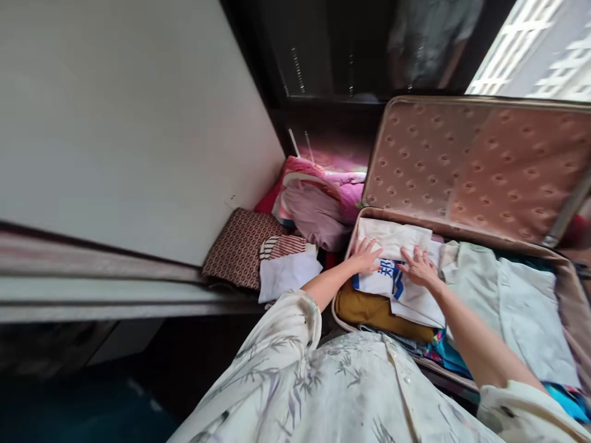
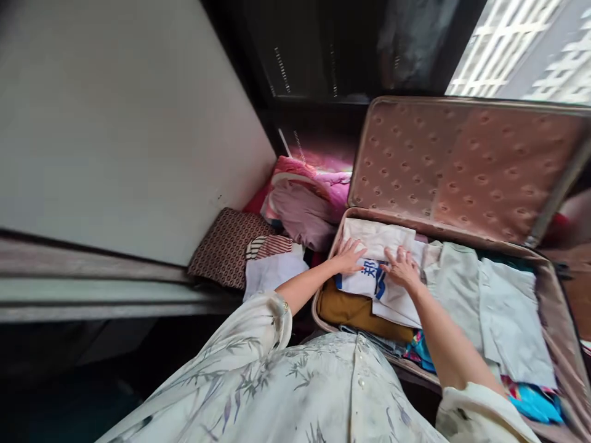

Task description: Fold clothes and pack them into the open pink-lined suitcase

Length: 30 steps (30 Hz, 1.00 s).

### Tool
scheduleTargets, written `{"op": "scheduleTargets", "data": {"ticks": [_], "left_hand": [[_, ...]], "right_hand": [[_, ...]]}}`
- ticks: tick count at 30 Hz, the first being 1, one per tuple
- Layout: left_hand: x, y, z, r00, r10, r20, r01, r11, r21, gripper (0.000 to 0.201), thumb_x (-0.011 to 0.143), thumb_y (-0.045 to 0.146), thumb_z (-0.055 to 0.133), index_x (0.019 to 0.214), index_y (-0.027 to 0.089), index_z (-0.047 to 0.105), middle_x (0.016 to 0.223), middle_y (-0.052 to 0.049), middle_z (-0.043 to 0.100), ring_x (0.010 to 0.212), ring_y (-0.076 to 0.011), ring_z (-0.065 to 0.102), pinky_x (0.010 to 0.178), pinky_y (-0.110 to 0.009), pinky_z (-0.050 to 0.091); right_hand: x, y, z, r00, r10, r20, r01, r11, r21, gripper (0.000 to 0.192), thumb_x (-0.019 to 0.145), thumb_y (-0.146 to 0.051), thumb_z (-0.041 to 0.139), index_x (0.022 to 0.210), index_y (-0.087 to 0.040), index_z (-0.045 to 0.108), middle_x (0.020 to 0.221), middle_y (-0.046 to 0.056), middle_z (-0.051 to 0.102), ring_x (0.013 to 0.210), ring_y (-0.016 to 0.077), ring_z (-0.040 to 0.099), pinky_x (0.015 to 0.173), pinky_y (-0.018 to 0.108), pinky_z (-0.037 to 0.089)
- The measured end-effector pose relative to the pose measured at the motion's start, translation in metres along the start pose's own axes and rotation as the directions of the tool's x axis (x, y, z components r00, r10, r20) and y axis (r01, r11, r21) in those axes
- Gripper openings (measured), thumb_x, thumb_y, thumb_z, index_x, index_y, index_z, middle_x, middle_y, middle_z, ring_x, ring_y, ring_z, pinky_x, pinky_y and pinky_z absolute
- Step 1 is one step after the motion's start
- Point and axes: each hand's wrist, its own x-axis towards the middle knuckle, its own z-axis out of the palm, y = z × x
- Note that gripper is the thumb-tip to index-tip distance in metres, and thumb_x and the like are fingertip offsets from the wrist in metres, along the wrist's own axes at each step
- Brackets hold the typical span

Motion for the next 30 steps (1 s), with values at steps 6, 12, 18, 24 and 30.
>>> {"op": "scheduleTargets", "data": {"ticks": [6,12,18,24,30], "left_hand": [[-0.134,-0.049,-0.011,0.718,-0.217,-0.661,0.084,0.97,-0.227,0.031,0.101,0.023,0.052,0.127,0.02,0.068,0.136,-0.014,0.063,0.131,-0.0239,0.056,0.114,-0.045,0.045],[-0.301,-0.124,0.012,0.757,-0.57,-0.319,0.559,0.818,-0.136,0.074,0.078,0.028,0.084,0.146,0.019,0.055,0.16,-0.017,0.042,0.147,-0.0362,0.039,0.12,-0.052,0.036],[-0.327,-0.143,0.01,0.775,-0.604,-0.185,0.597,0.796,-0.097,0.075,0.088,0.03,0.072,0.157,0.026,0.044,0.165,-0.013,0.035,0.148,-0.0297,0.041,0.121,-0.044,0.035],[-0.311,-0.13,0.0,0.771,-0.591,-0.235,0.606,0.796,-0.014,0.071,0.085,0.026,0.071,0.153,0.029,0.052,0.161,-0.014,0.039,0.143,-0.0352,0.042,0.116,-0.05,0.039],[-0.296,-0.121,-0.025,0.832,-0.469,-0.297,0.487,0.873,-0.015,0.044,0.094,0.011,0.051,0.133,0.022,0.068,0.143,-0.01,0.063,0.133,-0.0246,0.054,0.113,-0.04,0.043]], "right_hand": [[-0.008,0.002,-0.009,0.996,-0.004,-0.092,0.009,0.998,0.056,0.066,0.101,-0.061,0.03,0.16,-0.031,0.038,0.165,0.018,0.032,0.15,0.0443,0.031,0.106,0.067,0.04],[-0.044,-0.06,-0.016,0.922,-0.055,-0.383,0.124,0.98,0.156,0.06,0.098,-0.046,0.042,0.15,-0.016,0.048,0.147,0.025,0.049,0.129,0.0435,0.049,0.096,0.061,0.048],[-0.078,-0.174,-0.025,0.765,-0.486,-0.422,0.592,0.789,0.164,0.05,0.096,-0.026,0.044,0.144,-0.02,0.055,0.143,0.019,0.055,0.125,0.0357,0.052,0.105,0.054,0.045],[-0.1,-0.265,-0.028,0.677,-0.713,-0.182,0.731,0.681,0.047,0.046,0.094,-0.02,0.048,0.138,-0.016,0.06,0.149,0.02,0.052,0.123,0.0336,0.054,0.103,0.047,0.048],[-0.103,-0.306,-0.022,0.684,-0.728,-0.042,0.729,0.684,0.008,0.068,0.088,-0.028,0.064,0.153,-0.019,0.045,0.156,0.022,0.046,0.13,0.0367,0.051,0.103,0.049,0.046]]}}
